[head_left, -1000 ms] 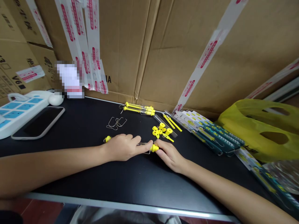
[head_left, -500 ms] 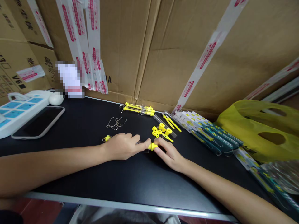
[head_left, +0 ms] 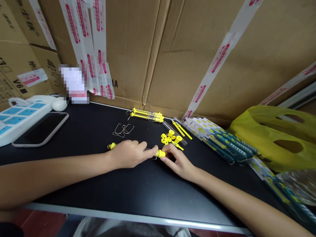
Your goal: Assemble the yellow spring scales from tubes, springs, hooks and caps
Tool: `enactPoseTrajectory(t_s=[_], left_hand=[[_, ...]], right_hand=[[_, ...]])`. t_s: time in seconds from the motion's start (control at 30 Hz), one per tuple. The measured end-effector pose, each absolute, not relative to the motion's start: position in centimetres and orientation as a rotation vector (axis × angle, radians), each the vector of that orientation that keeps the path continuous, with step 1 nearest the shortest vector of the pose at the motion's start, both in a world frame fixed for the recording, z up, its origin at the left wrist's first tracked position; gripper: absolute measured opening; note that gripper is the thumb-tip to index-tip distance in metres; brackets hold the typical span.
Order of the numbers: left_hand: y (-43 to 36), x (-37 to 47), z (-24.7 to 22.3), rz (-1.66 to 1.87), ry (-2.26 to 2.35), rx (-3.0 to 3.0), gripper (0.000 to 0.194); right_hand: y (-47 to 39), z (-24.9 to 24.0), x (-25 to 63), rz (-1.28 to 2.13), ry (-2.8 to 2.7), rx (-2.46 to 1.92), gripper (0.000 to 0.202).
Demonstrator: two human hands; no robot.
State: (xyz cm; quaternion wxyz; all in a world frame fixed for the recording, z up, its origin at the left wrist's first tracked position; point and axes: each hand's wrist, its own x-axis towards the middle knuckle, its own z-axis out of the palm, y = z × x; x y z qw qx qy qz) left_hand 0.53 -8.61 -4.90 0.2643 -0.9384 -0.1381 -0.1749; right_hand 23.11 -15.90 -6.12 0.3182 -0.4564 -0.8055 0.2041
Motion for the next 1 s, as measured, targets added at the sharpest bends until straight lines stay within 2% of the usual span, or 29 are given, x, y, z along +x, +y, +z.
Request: enactPoseTrajectory(t_s=[0.2, 0.37, 0.63, 0.83, 1.0], left_hand=[[-8.42, 0.55, -5.02, -0.484, -0.334, -2.54, 0.034], [-8.41, 0.6, -5.06, -0.478, -0.33, -2.546, 0.032], [-8.42, 0.51, -4.9, -0.45, -0.347, -2.565, 0.032], [-8.32, 0.62, -4.96, -0.446, -0.344, -2.586, 0.03], [-8.2, 0.72, -5.12, -0.473, -0.326, -2.587, 0.029]], right_hand=[[-16.02, -5.83, 22.96, 0.459, -2.158, -1.252, 0.016], [-15.77, -5.56, 22.85, 0.337, -2.243, -1.269, 0.03], [-15.89, -6.23, 23.18, 0.406, -2.148, -1.181, 0.009], [-15.78, -6.34, 23.02, 0.457, -2.097, -1.15, 0.01], [-15.93, -5.79, 22.73, 0.385, -2.122, -1.297, 0.013]])
